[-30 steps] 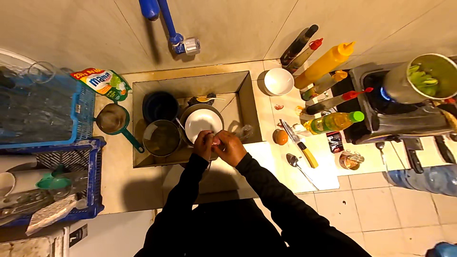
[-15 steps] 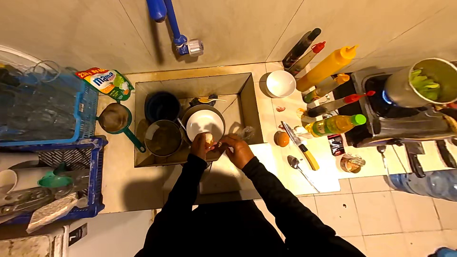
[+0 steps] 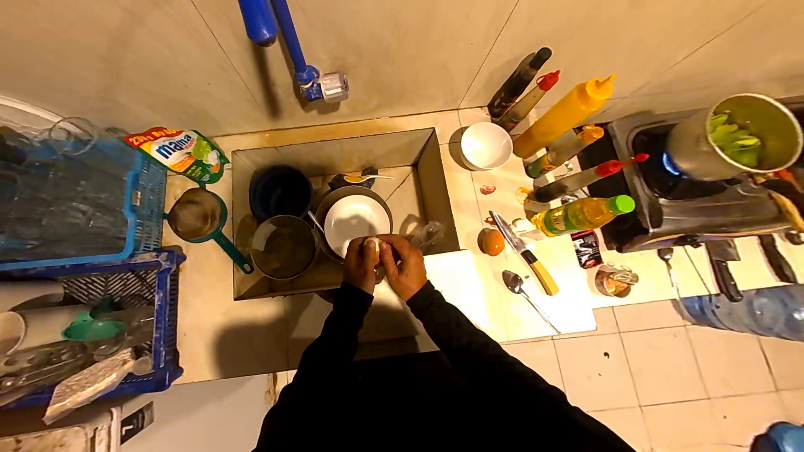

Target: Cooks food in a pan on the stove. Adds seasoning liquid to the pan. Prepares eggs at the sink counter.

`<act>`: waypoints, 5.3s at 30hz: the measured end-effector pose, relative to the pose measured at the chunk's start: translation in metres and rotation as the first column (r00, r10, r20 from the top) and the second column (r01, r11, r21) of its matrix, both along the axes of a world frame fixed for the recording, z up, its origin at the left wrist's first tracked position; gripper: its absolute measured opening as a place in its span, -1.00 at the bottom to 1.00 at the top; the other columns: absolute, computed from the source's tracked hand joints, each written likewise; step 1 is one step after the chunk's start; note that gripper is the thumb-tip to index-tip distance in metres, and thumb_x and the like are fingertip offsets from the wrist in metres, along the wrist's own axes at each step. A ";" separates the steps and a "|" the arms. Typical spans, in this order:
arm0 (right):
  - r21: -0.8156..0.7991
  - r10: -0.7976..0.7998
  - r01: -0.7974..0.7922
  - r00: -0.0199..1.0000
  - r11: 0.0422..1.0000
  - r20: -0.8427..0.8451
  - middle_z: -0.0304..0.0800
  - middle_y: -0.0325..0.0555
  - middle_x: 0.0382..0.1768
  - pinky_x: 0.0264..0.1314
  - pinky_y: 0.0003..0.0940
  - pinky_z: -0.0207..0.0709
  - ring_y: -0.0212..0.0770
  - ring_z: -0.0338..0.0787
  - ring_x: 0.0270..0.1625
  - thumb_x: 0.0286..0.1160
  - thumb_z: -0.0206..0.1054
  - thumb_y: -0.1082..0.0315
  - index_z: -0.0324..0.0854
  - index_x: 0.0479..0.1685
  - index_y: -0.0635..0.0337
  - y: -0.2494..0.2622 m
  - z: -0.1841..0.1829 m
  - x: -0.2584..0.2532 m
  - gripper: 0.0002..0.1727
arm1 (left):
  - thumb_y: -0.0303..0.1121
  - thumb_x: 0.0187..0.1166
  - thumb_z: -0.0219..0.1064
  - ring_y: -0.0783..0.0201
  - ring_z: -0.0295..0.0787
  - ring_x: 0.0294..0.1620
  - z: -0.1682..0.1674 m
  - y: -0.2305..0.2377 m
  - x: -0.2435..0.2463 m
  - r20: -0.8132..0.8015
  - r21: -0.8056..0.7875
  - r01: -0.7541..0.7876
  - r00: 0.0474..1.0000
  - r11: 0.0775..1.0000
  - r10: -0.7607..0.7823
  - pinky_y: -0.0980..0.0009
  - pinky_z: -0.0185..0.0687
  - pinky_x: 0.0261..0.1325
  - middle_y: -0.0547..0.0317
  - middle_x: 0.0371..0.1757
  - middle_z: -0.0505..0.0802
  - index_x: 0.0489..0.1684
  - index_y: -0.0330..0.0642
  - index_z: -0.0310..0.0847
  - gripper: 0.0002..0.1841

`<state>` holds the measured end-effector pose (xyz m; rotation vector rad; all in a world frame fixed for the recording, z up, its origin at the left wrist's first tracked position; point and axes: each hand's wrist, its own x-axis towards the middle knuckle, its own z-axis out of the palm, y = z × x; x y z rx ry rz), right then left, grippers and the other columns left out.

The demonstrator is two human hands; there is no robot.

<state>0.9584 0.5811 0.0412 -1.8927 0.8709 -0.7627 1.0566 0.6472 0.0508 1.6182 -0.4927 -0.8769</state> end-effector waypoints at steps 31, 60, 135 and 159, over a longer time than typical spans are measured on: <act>0.123 0.089 -0.095 0.995 0.988 0.054 0.85 -0.01 -0.21 -0.16 -0.37 0.79 -0.35 0.81 -0.28 0.68 0.25 0.33 0.75 0.10 0.38 -0.005 -0.003 -0.005 -0.70 | -0.38 0.80 0.10 0.18 0.77 0.07 0.002 0.002 -0.004 -0.264 -0.021 -0.043 0.964 0.999 0.036 0.23 0.76 0.16 -0.24 0.17 0.77 0.49 -0.50 0.38 -0.58; -0.201 0.290 -0.306 0.951 0.931 -0.103 0.82 0.19 0.02 0.18 -0.14 0.76 0.00 0.84 0.07 0.45 0.51 0.26 0.80 -0.02 0.33 -0.013 0.019 0.002 -0.70 | -0.35 0.88 -0.05 0.33 0.71 -0.19 0.022 -0.007 0.019 -0.348 0.058 0.005 0.937 0.998 0.015 0.38 0.72 -0.04 -0.09 -0.03 0.75 0.45 -0.52 0.38 -0.60; 0.161 0.179 -0.141 0.951 0.977 -0.254 0.77 0.14 -0.01 0.03 -0.03 0.75 0.00 0.81 -0.09 0.58 0.45 0.16 0.69 0.27 0.28 -0.031 0.026 -0.003 -0.56 | -0.39 0.60 -0.17 0.27 0.74 -0.24 -0.001 0.002 0.011 -0.448 -0.127 -0.128 0.892 0.984 0.058 0.33 0.72 -0.13 0.07 -0.03 0.78 0.23 -0.22 0.57 -0.58; -0.126 0.301 -0.347 0.909 0.929 -0.287 0.74 0.18 0.26 0.47 0.07 0.61 0.14 0.73 0.36 0.26 0.61 0.44 0.70 0.32 0.27 -0.004 0.032 0.007 -0.47 | -0.27 0.83 -0.04 0.26 0.75 -0.21 0.009 -0.003 0.006 -0.709 0.046 -0.333 0.653 0.942 0.266 0.34 0.71 -0.09 0.11 -0.17 0.78 0.14 -0.17 0.59 -0.70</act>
